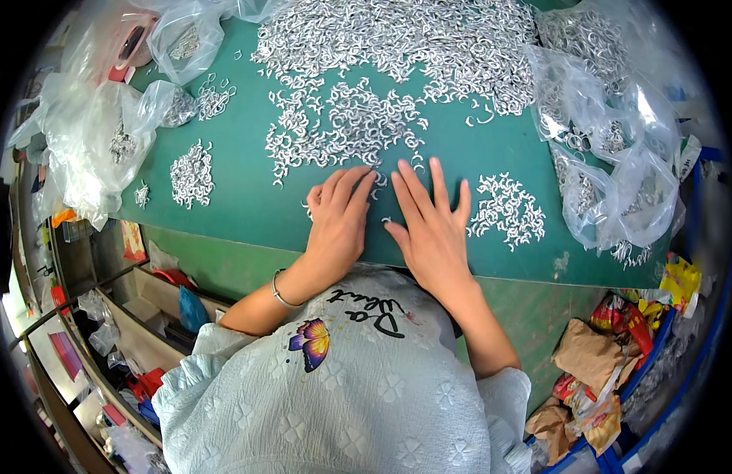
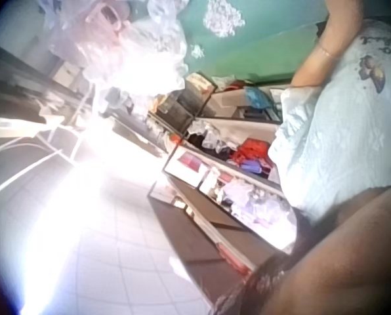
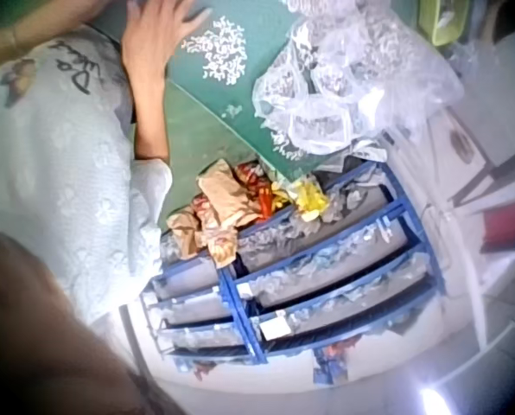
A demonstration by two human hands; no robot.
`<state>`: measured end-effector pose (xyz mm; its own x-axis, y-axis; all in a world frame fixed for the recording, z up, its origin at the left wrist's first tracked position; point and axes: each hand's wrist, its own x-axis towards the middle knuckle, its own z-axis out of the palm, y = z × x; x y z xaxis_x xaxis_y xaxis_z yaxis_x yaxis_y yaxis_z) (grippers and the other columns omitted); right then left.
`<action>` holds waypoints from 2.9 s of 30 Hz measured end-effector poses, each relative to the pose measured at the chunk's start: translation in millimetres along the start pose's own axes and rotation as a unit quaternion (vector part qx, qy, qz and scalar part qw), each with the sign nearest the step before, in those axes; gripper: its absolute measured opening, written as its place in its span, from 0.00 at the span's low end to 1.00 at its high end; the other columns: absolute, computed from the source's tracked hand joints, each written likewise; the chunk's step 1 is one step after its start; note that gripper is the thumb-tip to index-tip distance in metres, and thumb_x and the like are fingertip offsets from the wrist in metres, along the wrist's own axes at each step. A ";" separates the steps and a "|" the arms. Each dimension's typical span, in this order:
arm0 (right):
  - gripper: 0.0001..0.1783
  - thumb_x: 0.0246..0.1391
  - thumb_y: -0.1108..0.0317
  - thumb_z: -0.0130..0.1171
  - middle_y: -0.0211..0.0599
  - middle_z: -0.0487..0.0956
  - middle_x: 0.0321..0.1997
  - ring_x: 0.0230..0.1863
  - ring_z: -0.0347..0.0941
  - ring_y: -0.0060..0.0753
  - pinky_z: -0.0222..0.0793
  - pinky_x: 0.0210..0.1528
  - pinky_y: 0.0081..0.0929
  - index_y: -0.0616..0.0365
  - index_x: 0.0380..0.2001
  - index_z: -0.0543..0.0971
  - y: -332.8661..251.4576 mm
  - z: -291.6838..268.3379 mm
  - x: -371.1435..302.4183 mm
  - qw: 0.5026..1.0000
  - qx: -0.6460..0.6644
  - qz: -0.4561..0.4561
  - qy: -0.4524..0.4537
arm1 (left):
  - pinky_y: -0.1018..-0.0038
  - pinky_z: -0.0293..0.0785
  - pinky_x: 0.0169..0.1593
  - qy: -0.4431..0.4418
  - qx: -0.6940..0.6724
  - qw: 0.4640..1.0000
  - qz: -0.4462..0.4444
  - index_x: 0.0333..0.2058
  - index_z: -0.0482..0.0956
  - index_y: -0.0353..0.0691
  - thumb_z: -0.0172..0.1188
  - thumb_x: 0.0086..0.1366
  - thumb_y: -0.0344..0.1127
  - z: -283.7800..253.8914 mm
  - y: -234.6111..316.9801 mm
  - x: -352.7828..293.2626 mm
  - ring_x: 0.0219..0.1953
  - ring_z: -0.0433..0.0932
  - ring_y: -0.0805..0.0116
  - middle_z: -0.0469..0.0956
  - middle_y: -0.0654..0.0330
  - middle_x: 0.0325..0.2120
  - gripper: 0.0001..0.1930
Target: The person is sorting small metal components by hand on a green workbench. They pick through a pile of crescent-shaped silver pieces, moving items into smaller piles and into plastic bags.
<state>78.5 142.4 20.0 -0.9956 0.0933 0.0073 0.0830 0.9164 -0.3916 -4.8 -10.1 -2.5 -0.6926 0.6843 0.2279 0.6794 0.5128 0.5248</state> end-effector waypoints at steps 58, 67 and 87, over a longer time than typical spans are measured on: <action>0.42 0.49 0.62 0.64 0.43 0.54 0.74 0.76 0.43 0.50 0.32 0.71 0.63 0.64 0.65 0.62 -5.3 -2.4 -35.2 0.993 0.067 -0.030 -0.092 | 0.36 0.47 0.65 0.014 -0.049 0.999 -0.002 0.41 0.78 0.39 0.62 0.56 0.23 -20.7 -32.6 -27.2 0.57 0.69 0.52 0.72 0.56 0.48 0.13; 0.37 0.53 0.60 0.62 0.35 0.56 0.73 0.75 0.44 0.51 0.34 0.69 0.68 0.61 0.64 0.64 -0.4 -5.4 -34.9 0.998 0.025 0.013 -0.064 | 0.46 0.50 0.63 0.010 -0.043 0.998 0.032 0.45 0.78 0.42 0.66 0.56 0.30 -5.9 -7.2 -12.8 0.52 0.71 0.57 0.73 0.59 0.48 0.16; 0.35 0.52 0.60 0.62 0.38 0.56 0.73 0.75 0.43 0.52 0.31 0.68 0.70 0.59 0.63 0.67 -5.6 0.9 -41.9 0.996 0.039 0.006 -0.077 | 0.57 0.57 0.53 0.024 -0.045 0.998 0.038 0.41 0.78 0.43 0.67 0.54 0.30 -0.6 -4.0 -6.3 0.48 0.71 0.59 0.73 0.61 0.43 0.15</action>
<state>119.8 133.0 21.1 -0.9899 0.0383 -0.1362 0.0975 0.8821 -0.4608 -3.3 -16.8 -5.5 -0.6515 0.6933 0.3079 0.7079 0.4097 0.5753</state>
